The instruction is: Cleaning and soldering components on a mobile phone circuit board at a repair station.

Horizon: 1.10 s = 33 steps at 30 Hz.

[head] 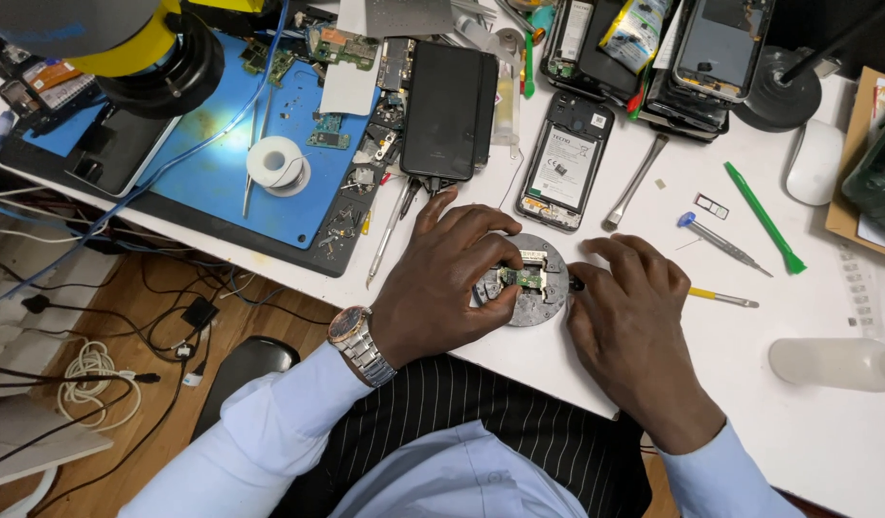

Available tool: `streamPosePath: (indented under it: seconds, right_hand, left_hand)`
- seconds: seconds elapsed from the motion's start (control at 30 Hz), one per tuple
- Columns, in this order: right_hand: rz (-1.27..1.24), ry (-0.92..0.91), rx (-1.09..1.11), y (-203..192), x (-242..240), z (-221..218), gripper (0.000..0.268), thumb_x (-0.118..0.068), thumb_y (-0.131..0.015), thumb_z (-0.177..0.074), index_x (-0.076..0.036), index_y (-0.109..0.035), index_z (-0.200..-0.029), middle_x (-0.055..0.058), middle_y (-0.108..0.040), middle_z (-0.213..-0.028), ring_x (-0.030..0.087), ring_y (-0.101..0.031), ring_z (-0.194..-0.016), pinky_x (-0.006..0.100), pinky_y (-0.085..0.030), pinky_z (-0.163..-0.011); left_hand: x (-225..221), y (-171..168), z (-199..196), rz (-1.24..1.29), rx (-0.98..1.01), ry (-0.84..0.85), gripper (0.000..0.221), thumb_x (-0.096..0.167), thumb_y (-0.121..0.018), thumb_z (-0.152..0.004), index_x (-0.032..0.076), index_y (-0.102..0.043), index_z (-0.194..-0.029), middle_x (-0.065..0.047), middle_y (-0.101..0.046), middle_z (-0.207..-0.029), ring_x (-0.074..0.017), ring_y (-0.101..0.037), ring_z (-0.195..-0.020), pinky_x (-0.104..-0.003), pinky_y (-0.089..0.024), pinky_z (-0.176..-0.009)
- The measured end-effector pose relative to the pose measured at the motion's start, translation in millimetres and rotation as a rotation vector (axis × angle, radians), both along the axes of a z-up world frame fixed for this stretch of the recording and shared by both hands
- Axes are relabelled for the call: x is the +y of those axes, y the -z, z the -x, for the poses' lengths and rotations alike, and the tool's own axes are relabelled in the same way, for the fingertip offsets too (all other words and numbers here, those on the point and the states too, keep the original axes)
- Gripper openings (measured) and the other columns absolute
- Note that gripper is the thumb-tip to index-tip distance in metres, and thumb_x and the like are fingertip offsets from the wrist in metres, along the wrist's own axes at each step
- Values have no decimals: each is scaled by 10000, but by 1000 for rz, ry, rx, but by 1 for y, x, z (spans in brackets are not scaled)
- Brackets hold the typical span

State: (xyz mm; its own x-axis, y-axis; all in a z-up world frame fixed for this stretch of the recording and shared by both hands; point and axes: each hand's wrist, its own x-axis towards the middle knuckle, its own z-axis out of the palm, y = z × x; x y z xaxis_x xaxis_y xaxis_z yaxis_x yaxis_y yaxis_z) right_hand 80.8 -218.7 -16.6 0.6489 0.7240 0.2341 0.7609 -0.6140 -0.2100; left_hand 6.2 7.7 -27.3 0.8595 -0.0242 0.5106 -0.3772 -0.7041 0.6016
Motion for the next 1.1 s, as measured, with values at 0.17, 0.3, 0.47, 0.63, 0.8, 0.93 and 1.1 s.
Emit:
streamPosePath:
  seconds: [0.17, 0.3, 0.47, 0.63, 0.8, 0.93, 1.1]
  right_hand:
    - [-32, -4, 48, 0, -1, -2, 288, -236, -476, -1037, -105, -684, -1185, 120, -619, -1276, 378, -464, -1380, 593, -297, -1077]
    - [-59, 0, 31, -5, -4, 0, 231, -185, -621, -967, -117, -629, -1187, 100, -603, -1257, 381, -479, -1364, 613, -334, -1062]
    - [-20, -24, 33, -2, -3, -2, 226, -254, -510, -1042, -142, -663, -1165, 69, -609, -1289, 341, -460, -1401, 581, -306, -1080]
    - [-19, 9, 73, -6, -3, 0, 285, -324, -482, -1061, -139, -682, -1143, 82, -612, -1301, 351, -453, -1404, 589, -297, -1081]
    - [-66, 1, 85, -11, -3, 1, 221, -280, -583, -1012, -140, -648, -1170, 83, -611, -1265, 378, -472, -1385, 601, -332, -1056]
    - [-74, -29, 70, -4, -5, -3, 199, -244, -564, -1022, -140, -672, -1153, 67, -632, -1250, 356, -482, -1387, 585, -335, -1056]
    - [-84, -19, 57, -4, -6, -3, 209, -272, -569, -1022, -147, -646, -1171, 65, -630, -1240, 345, -495, -1371, 570, -336, -1054]
  left_hand:
    - [1, -1, 0, -12, -5, -6, 179, 210, -722, -844, 145, -648, -994, -100, -637, -1198, -364, -601, -1239, -624, -232, -1171]
    - [-1, -1, 0, -14, -8, 1, 174, 210, -725, -849, 140, -647, -989, -101, -639, -1202, -363, -600, -1241, -631, -230, -1172]
    - [0, 1, -1, -28, -5, -8, 188, 240, -738, -854, 141, -646, -984, -95, -641, -1209, -357, -599, -1247, -635, -227, -1176]
    - [0, -2, -1, -21, 10, -4, 174, 230, -726, -855, 144, -648, -985, -93, -638, -1210, -358, -598, -1242, -629, -233, -1174]
    - [0, -1, -1, -21, 11, -6, 170, 217, -718, -855, 146, -651, -994, -93, -640, -1210, -358, -602, -1235, -627, -235, -1173]
    - [0, -2, -1, -24, 33, -3, 173, 229, -710, -855, 154, -656, -1002, -92, -639, -1211, -354, -596, -1243, -624, -222, -1179]
    - [1, -3, -1, -5, 36, 3, 169, 210, -694, -856, 158, -661, -1013, -91, -644, -1212, -350, -601, -1245, -615, -217, -1183]
